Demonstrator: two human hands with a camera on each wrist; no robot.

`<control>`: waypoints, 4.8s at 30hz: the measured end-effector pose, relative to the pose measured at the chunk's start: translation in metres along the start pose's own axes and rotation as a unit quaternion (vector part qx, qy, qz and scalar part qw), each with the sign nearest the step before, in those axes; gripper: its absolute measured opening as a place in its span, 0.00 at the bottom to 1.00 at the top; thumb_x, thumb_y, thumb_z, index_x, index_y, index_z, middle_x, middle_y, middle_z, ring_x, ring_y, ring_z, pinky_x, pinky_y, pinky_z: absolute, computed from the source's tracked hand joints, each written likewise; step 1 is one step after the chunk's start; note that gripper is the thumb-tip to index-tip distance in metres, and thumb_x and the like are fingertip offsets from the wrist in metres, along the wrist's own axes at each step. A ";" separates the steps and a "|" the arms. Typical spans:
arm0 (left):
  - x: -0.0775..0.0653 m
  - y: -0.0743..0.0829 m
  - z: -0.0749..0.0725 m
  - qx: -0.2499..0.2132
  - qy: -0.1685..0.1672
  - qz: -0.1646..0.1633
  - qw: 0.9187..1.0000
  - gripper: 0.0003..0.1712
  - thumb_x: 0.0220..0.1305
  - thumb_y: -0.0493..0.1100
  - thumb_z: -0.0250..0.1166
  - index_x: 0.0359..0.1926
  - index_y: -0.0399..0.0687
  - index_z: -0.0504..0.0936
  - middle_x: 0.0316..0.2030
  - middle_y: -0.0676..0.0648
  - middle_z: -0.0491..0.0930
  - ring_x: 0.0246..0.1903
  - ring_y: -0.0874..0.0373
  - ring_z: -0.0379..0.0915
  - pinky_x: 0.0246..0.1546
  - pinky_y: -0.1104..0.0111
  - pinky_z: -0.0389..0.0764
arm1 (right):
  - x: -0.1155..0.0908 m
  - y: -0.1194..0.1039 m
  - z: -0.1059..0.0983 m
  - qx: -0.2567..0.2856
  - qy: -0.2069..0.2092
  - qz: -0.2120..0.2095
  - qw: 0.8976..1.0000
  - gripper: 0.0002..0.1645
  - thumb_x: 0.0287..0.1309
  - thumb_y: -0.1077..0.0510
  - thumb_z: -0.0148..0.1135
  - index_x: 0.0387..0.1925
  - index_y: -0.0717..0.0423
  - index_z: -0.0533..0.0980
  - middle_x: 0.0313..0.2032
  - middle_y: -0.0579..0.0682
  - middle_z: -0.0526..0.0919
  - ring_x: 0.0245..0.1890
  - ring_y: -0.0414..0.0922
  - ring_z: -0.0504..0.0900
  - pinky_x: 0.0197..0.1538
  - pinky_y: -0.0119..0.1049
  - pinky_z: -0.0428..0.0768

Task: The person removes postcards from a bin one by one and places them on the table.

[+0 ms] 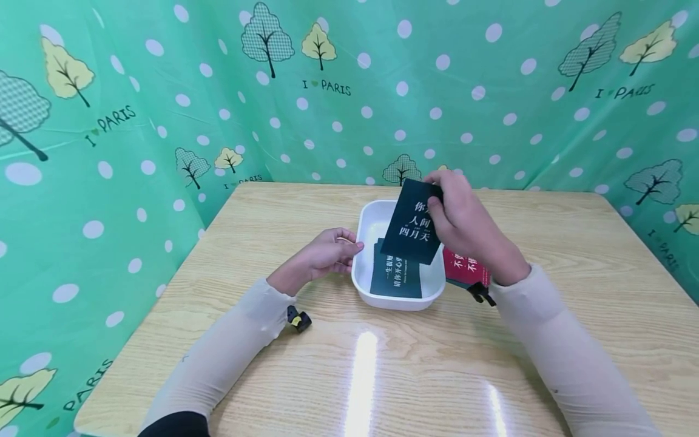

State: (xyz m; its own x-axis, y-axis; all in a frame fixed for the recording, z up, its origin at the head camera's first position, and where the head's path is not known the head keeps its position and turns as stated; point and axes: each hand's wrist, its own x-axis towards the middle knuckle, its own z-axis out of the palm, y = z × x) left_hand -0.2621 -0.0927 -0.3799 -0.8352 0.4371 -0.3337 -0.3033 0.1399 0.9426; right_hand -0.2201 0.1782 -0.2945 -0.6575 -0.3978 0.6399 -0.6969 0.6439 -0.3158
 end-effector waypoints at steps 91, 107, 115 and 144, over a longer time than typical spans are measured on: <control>-0.001 -0.001 0.001 -0.001 -0.001 0.003 1.000 0.15 0.70 0.37 0.60 0.51 0.39 0.66 0.36 0.41 0.77 0.25 0.56 0.75 0.29 0.65 0.81 | -0.043 0.129 0.010 -0.071 -0.358 0.306 0.879 0.26 0.61 0.61 0.63 0.56 0.72 0.69 0.50 0.69 0.75 0.43 0.58 0.76 0.50 0.57 0.77; 0.002 -0.002 0.002 -0.009 -0.003 0.003 1.000 0.15 0.69 0.37 0.61 0.51 0.39 0.67 0.35 0.42 0.79 0.25 0.56 0.76 0.27 0.66 0.81 | -0.043 0.124 0.009 -0.079 -0.365 0.306 0.876 0.22 0.60 0.63 0.63 0.53 0.71 0.72 0.45 0.65 0.78 0.39 0.55 0.76 0.46 0.54 0.79; 0.001 -0.002 0.002 -0.009 -0.002 0.004 1.000 0.14 0.69 0.37 0.60 0.51 0.39 0.67 0.36 0.40 0.78 0.25 0.56 0.76 0.27 0.66 0.81 | -0.035 0.116 0.010 -0.093 -0.337 0.248 0.903 0.22 0.67 0.60 0.54 0.57 0.71 0.69 0.48 0.67 0.77 0.44 0.58 0.76 0.47 0.54 0.78; -0.002 0.001 0.000 0.005 -0.007 0.005 1.000 0.14 0.71 0.38 0.60 0.51 0.39 0.66 0.34 0.42 0.79 0.26 0.56 0.76 0.29 0.66 0.81 | -0.017 0.036 0.069 -0.019 -0.307 0.147 0.940 0.63 0.49 0.31 0.68 0.76 0.53 0.48 0.70 0.59 0.60 0.67 0.56 0.61 0.63 0.55 0.67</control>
State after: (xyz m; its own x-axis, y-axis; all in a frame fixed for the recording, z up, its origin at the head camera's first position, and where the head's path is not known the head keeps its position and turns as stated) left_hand -0.2610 -0.0931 -0.3785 -0.8323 0.4502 -0.3235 -0.2898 0.1441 0.9462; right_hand -0.2534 0.1629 -0.3647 -0.8702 -0.4927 0.0004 -0.4553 0.8039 -0.3828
